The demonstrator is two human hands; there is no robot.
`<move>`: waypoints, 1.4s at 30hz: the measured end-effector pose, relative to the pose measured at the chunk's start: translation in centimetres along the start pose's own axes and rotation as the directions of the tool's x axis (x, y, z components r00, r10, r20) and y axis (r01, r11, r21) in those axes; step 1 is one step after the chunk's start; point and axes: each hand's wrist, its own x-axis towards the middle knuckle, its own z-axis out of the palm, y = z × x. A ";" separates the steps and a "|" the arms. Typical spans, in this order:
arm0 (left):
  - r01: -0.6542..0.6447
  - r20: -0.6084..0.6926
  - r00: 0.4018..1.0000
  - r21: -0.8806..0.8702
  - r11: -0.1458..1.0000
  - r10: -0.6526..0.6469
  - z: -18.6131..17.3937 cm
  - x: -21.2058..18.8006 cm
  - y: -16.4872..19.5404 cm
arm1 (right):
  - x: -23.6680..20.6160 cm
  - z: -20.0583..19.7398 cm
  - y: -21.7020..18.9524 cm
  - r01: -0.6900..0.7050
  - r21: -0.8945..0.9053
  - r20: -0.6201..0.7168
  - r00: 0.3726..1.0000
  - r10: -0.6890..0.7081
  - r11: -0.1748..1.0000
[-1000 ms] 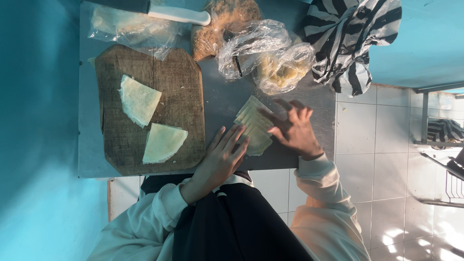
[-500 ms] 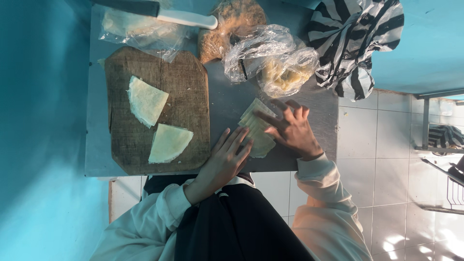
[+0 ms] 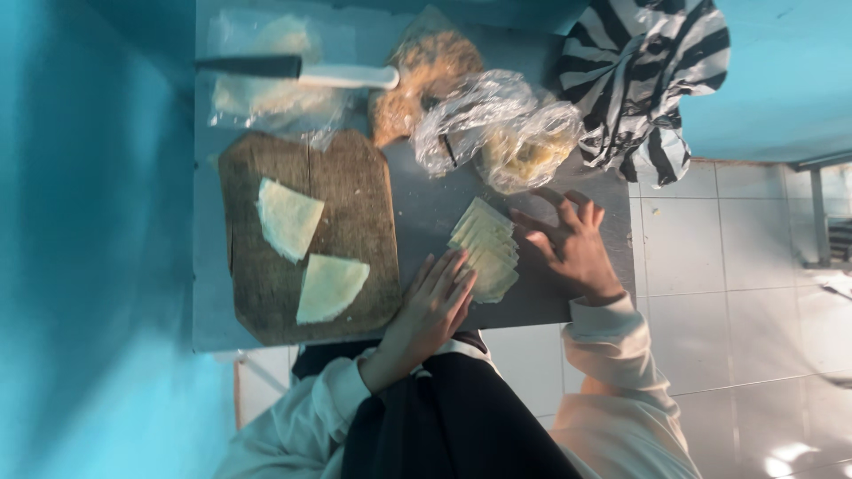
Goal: The person folds thin triangular pastry wrappers into pleated fan shapes by hand, one at a time, and stacks the folded wrappers on the metal work table. They then use a spoon to place filling from a plastic bag onto a folded wrapper.
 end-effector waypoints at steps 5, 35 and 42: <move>-0.004 0.013 1.000 0.019 1.000 0.003 -1.0 0.3 0.3 | 0.5 -2.5 0.8 -0.087 0.051 -0.085 0.992 0.091 0.995; 0.129 0.078 0.989 -0.046 0.991 -0.125 -1.0 1.1 1.4 | 18.6 0.3 0.6 0.247 0.176 -0.190 0.958 -0.213 0.953; 0.180 0.128 0.977 -0.043 0.983 -0.173 0.0 0.9 0.8 | 19.5 1.6 2.8 0.303 0.295 -0.340 0.920 -0.197 0.906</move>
